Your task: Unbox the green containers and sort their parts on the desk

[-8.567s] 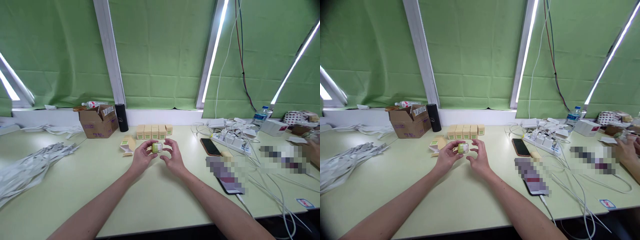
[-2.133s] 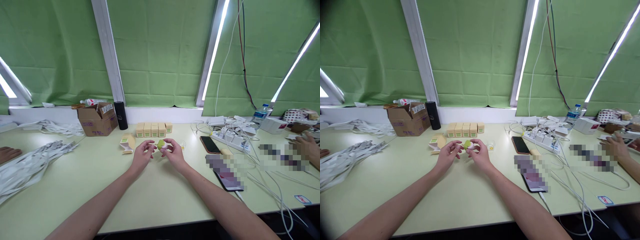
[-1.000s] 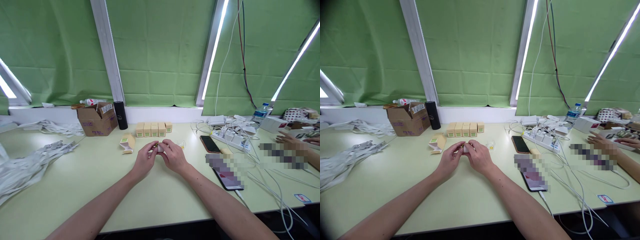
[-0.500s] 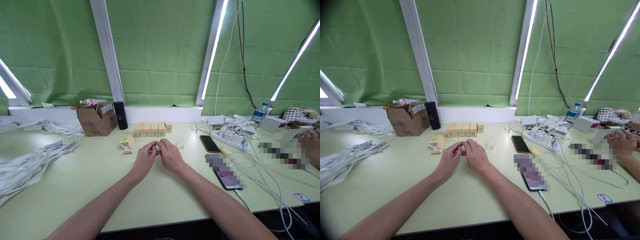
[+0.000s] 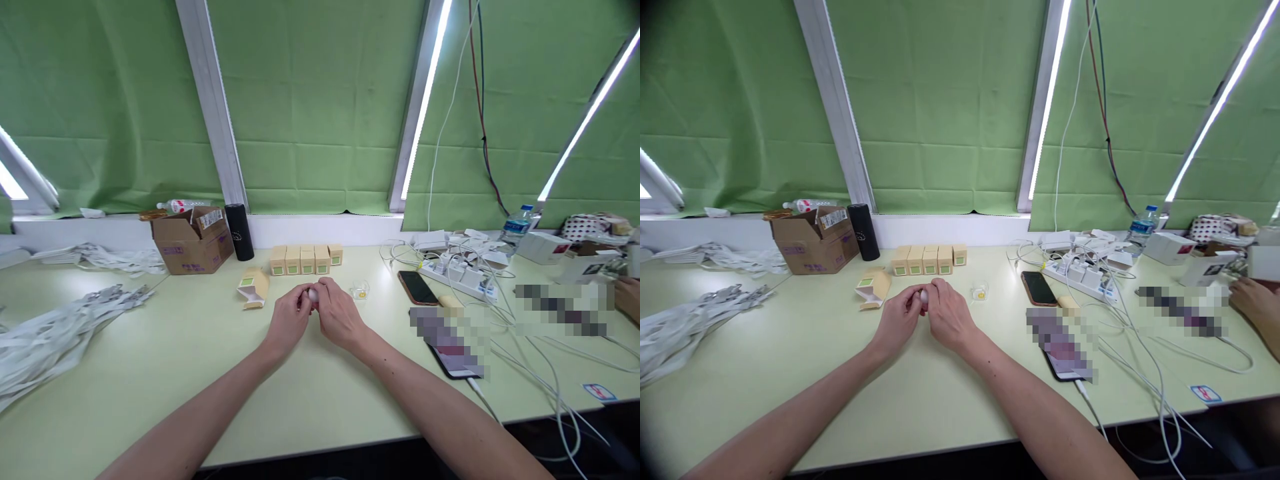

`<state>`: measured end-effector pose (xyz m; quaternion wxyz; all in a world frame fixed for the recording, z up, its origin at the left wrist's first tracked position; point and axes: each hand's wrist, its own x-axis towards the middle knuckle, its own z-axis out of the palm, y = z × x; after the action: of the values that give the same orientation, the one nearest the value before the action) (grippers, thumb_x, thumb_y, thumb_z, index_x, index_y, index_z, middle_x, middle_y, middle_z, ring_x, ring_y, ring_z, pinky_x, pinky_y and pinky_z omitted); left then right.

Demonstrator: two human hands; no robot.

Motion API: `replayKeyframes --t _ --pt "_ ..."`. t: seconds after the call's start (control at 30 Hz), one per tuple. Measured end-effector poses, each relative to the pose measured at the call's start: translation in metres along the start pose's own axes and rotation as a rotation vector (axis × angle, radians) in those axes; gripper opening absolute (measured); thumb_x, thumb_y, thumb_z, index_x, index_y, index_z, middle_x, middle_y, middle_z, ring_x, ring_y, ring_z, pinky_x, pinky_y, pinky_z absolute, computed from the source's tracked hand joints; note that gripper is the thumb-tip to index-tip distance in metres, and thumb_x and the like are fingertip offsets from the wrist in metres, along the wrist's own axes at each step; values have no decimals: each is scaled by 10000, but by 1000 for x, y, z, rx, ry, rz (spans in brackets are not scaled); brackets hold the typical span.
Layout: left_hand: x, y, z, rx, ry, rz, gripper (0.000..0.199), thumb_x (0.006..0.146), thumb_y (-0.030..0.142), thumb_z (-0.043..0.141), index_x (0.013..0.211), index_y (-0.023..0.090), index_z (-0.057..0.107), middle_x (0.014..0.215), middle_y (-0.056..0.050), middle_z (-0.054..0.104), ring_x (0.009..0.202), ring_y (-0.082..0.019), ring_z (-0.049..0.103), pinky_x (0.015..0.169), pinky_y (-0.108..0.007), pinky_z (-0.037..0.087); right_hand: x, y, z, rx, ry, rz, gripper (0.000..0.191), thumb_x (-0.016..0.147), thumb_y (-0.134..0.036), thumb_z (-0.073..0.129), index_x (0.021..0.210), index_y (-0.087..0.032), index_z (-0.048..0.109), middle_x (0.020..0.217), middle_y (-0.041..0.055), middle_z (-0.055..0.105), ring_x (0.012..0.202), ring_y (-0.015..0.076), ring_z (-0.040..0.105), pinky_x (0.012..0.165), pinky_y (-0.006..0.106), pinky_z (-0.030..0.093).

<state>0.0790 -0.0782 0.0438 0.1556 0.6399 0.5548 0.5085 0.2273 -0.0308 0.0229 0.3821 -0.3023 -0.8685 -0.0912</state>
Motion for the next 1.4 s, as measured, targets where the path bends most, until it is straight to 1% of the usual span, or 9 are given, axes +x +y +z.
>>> replayKeyframes --t 0.1,0.3,0.43,0.6,0.77,0.93,1.1,1.23,1.4 --pt "1 -3 -1 -40 -9 -19 312 992 355 481 1079 217 747 868 -35 781 693 -192 703 708 -326 562 -1 1 -1 32 12 3 363 967 -86 448 1321 -151 498 1213 170 589 988 265 645 706 361 568" --pt "3 -15 -4 -176 -89 -23 433 986 488 550 1242 186 726 1259 -117 758 910 -223 745 884 -388 608 -6 9 -3 139 49 6 274 1071 -211 425 1333 -176 498 1209 160 587 971 262 651 699 372 582" --pt "3 -20 -4 -223 -126 0 445 975 493 581 1266 183 713 1300 -132 742 1000 -249 749 940 -420 611 -9 12 -2 154 51 -9 269 1076 -228 437 1335 -189 499 1213 160 583 984 269 657 718 383 584" --pt "2 -20 -2 -188 -124 29 380 983 432 565 1235 196 724 1247 -113 762 1020 -243 750 938 -402 612 -9 11 -1 118 36 -27 279 1060 -184 401 1321 -161 498 1205 174 590 982 277 645 726 397 586" --pt "2 -9 0 -131 -85 18 319 974 337 514 1146 200 744 1090 -71 792 881 -207 742 849 -351 607 -5 6 2 60 39 -21 317 1000 -98 374 1286 -113 510 1167 187 585 977 288 624 755 416 579" --pt "0 3 0 -74 -37 -6 308 945 292 482 1049 199 756 901 -37 787 743 -185 712 736 -308 582 -3 0 5 50 35 28 306 986 -97 391 1263 -133 517 1161 176 576 971 285 616 733 401 565" --pt "1 1 2 -47 -13 -47 320 949 299 480 1073 191 755 848 -40 784 738 -198 719 755 -329 579 -4 0 6 61 11 59 328 974 -97 411 1284 -155 501 1170 165 567 974 280 617 703 386 554" --pt "3 -8 -2 -103 -53 -29 355 976 407 531 1159 194 748 1048 -83 800 890 -222 742 844 -362 585 -6 4 5 168 27 94 296 1013 -146 403 1297 -159 485 1208 172 551 952 270 620 680 388 555" --pt "5 -23 -11 -51 -154 73 460 931 505 659 1314 252 690 1334 -97 717 1163 -260 668 1029 -430 521 -10 10 1 385 62 191 237 1060 -266 434 1279 -210 503 1232 142 556 999 260 624 788 424 579"
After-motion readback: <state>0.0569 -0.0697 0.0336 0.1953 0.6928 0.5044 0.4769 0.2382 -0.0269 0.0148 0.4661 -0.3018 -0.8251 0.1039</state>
